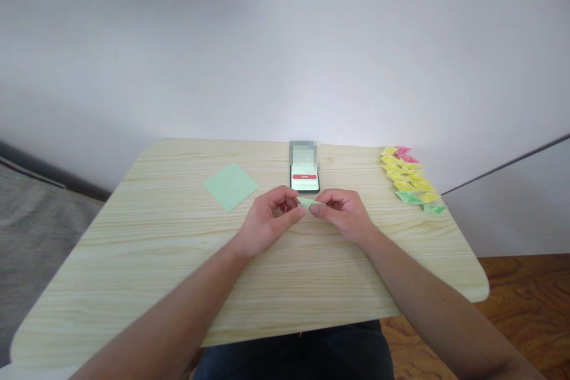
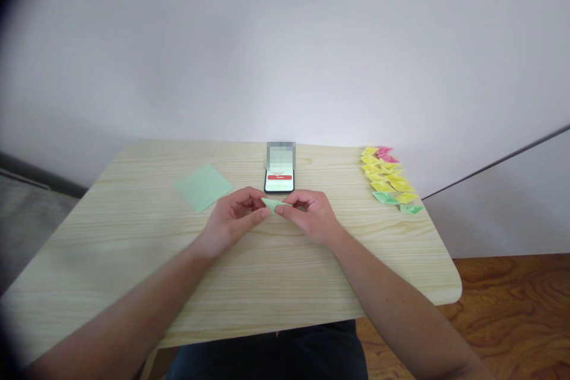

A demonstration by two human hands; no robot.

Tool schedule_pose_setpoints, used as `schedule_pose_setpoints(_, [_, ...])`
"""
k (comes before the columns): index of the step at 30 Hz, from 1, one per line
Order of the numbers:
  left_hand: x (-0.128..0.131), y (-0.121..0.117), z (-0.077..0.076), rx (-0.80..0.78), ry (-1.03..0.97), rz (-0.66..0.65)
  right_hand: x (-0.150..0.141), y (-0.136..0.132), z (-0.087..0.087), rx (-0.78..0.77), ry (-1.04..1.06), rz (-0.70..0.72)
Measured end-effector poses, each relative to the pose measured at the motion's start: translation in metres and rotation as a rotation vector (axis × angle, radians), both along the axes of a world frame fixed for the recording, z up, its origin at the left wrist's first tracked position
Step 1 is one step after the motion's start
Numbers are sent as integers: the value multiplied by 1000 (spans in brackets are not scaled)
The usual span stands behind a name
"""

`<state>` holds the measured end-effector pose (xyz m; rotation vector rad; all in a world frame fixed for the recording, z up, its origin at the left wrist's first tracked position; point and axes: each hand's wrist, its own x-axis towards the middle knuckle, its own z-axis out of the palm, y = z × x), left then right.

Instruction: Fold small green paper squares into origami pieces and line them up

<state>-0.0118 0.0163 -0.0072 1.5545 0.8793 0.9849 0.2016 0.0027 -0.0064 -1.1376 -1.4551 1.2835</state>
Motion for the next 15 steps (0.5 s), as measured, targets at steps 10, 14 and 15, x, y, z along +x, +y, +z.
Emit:
schedule_pose_setpoints(10, [4,-4,6,129,173,9,-1,1,0,5,53,-6])
schedule_pose_setpoints(14, [4,-5,9,152,188,24,0,2,0,-11,48,3])
schedule_pose_setpoints(15, [4,-5,9,159,190,27,0,2,0,-12,47,4])
